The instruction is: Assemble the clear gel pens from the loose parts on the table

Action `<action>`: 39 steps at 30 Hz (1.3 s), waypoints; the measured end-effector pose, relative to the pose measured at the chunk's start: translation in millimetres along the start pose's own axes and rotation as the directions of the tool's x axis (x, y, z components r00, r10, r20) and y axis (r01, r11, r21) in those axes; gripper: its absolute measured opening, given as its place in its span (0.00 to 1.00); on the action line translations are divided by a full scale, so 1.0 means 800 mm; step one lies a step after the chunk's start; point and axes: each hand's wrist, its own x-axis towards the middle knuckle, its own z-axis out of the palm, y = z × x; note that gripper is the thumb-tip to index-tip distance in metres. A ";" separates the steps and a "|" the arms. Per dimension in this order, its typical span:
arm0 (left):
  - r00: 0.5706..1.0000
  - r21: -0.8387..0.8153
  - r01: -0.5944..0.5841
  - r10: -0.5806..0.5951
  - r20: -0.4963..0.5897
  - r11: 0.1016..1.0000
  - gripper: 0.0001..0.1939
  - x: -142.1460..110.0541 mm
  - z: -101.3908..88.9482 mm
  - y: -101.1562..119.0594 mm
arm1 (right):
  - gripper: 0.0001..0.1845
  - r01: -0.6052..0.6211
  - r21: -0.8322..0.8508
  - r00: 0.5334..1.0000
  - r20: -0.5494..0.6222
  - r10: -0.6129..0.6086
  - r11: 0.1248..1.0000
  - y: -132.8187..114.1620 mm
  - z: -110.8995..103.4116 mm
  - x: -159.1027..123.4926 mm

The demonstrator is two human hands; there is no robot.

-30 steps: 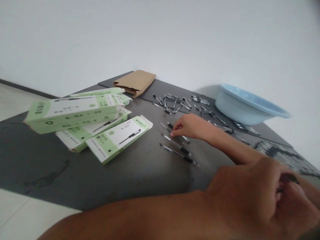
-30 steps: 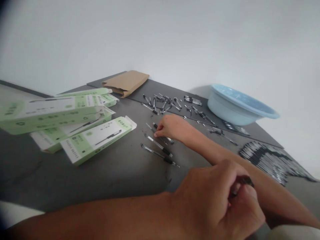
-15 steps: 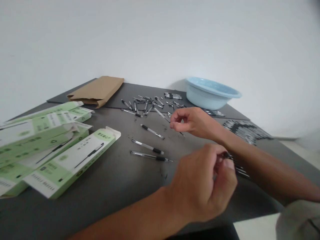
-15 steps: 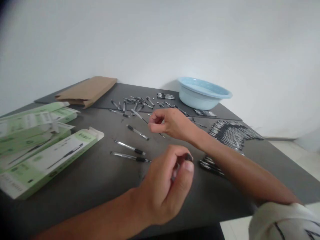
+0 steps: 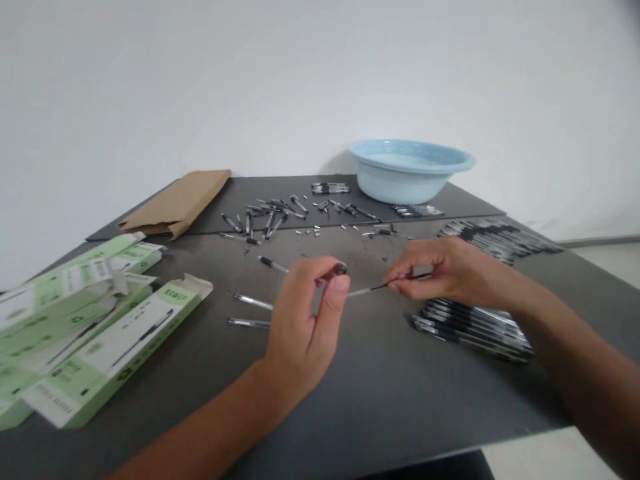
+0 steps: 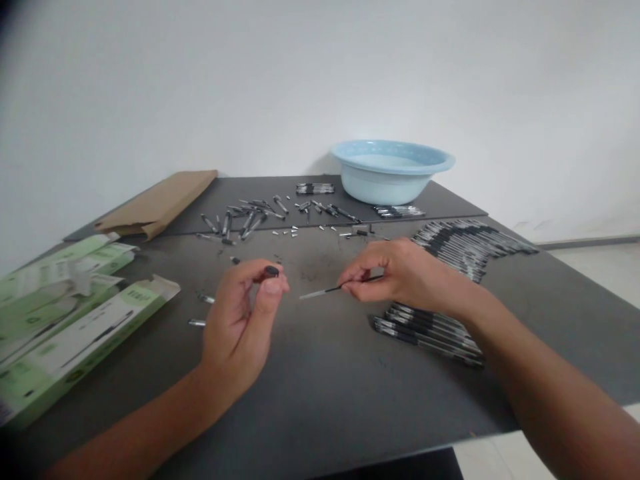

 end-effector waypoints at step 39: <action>0.889 -0.109 0.454 -0.442 0.115 0.884 0.12 -0.010 0.014 0.010 | 0.15 -0.027 0.011 0.780 -0.625 0.028 1.000 -0.005 0.022 0.014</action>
